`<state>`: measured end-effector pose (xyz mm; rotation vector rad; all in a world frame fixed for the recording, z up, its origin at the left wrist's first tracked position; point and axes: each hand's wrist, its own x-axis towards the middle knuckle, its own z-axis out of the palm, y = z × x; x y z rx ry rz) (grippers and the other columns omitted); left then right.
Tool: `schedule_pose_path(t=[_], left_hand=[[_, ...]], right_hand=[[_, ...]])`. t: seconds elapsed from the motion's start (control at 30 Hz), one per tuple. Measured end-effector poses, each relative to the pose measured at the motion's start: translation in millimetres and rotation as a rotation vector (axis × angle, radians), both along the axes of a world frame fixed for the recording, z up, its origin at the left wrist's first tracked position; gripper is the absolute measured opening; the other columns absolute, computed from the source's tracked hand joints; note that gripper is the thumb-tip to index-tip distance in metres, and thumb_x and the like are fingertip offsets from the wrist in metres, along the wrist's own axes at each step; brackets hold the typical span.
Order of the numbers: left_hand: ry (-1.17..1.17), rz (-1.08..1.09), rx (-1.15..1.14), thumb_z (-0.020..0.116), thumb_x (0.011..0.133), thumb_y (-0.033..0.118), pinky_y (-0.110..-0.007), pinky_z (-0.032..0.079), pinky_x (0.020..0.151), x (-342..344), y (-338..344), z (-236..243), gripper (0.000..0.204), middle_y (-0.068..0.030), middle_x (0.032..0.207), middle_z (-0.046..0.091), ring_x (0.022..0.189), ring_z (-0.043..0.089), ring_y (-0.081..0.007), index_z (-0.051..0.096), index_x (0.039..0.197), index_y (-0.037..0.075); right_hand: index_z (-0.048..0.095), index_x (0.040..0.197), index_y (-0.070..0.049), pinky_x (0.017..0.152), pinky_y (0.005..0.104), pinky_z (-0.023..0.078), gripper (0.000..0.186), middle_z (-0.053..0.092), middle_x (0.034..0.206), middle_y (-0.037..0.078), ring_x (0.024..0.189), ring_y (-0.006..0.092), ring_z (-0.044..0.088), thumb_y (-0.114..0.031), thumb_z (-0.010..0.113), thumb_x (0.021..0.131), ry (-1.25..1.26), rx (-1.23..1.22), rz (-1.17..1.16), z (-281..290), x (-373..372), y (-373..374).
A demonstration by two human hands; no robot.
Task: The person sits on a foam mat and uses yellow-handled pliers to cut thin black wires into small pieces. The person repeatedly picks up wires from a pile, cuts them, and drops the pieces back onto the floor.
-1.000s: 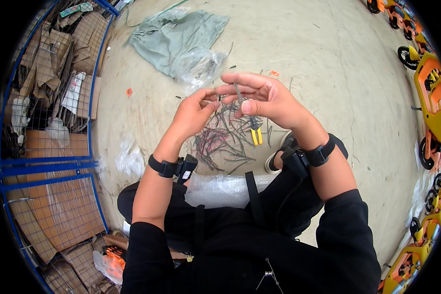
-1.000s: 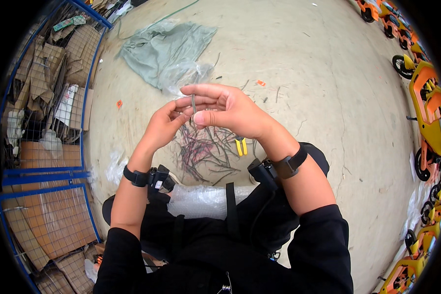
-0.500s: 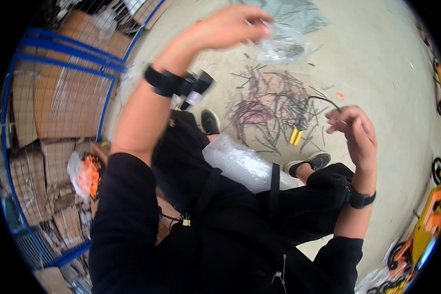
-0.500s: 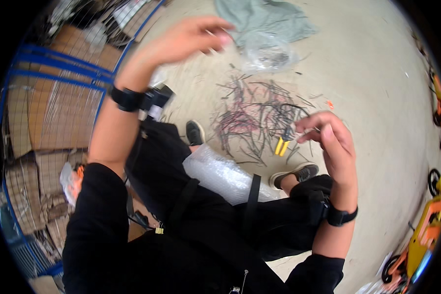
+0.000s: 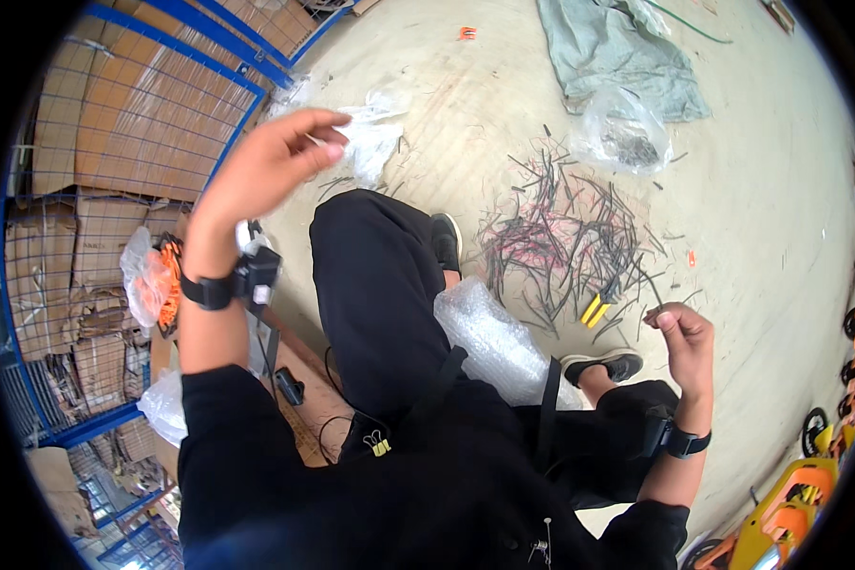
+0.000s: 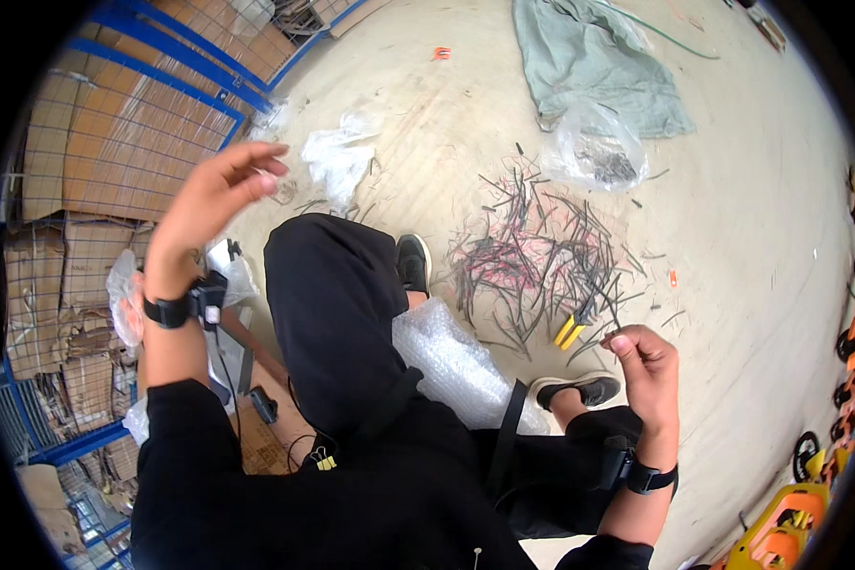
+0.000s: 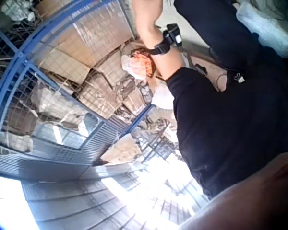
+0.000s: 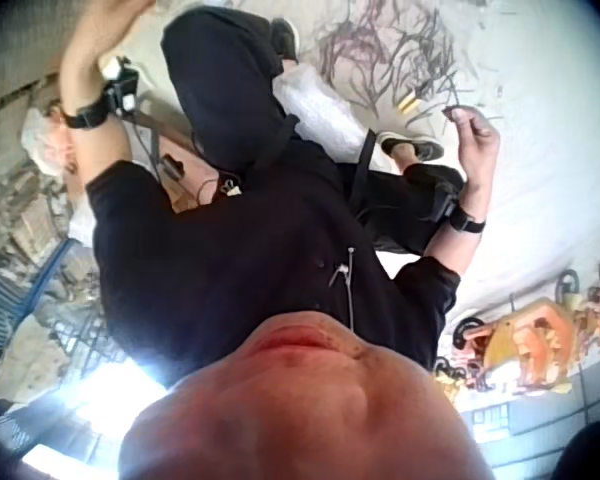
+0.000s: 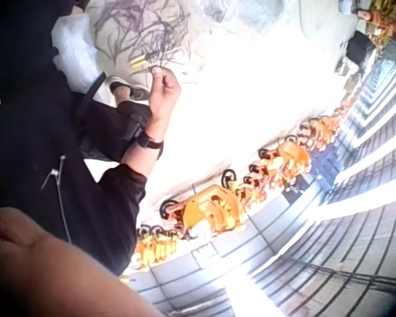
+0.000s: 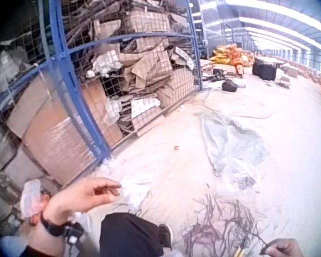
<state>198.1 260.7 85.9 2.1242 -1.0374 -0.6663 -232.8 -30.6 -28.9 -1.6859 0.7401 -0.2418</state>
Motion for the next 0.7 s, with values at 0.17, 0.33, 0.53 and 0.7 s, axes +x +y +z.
schedule_pose_path(t=[0.17,0.33,0.53,0.7], left_hand=[[0.050,0.228,-0.134,0.063,0.093,0.014,-0.024,0.047,0.079,1,28,-59,0.040,-0.0056,0.109,0.064,0.088,0.058,-0.0097,0.054,0.130,0.005],[0.089,0.450,-0.273,0.062,0.094,0.016,-0.025,0.047,0.083,14,58,-102,0.042,-0.0065,0.112,0.064,0.091,0.058,-0.0100,0.051,0.133,0.004],[0.138,0.547,-0.437,0.053,0.098,0.019,-0.028,0.046,0.088,9,68,-125,0.040,-0.0119,0.114,0.062,0.100,0.060,-0.0163,0.048,0.133,0.001],[0.056,0.580,-0.540,0.051,0.099,0.018,-0.031,0.045,0.092,15,62,-133,0.038,-0.0124,0.112,0.062,0.101,0.060,-0.0167,0.048,0.132,-0.001]], right_hand=[[0.069,0.102,0.003,0.074,0.0272,0.050,0.020,0.068,0.084,0.006,0.082,0.0121,0.062,-0.015,0.061,0.095,0.192,0.044,-0.019,-36,14,-12],[0.058,0.124,0.003,0.074,0.0290,0.054,0.035,0.067,0.093,0.009,0.088,0.0148,0.063,-0.018,0.058,0.096,0.292,0.053,-0.100,-50,25,-19],[0.054,0.129,0.005,0.073,0.0282,0.054,0.040,0.063,0.090,0.006,0.085,0.0124,0.060,-0.018,0.057,0.097,0.420,-0.009,-0.093,-63,45,-34],[0.061,0.120,0.006,0.073,0.0272,0.054,0.032,0.062,0.086,0.004,0.079,0.0102,0.059,-0.016,0.057,0.098,0.390,-0.077,-0.095,-59,79,-32]])
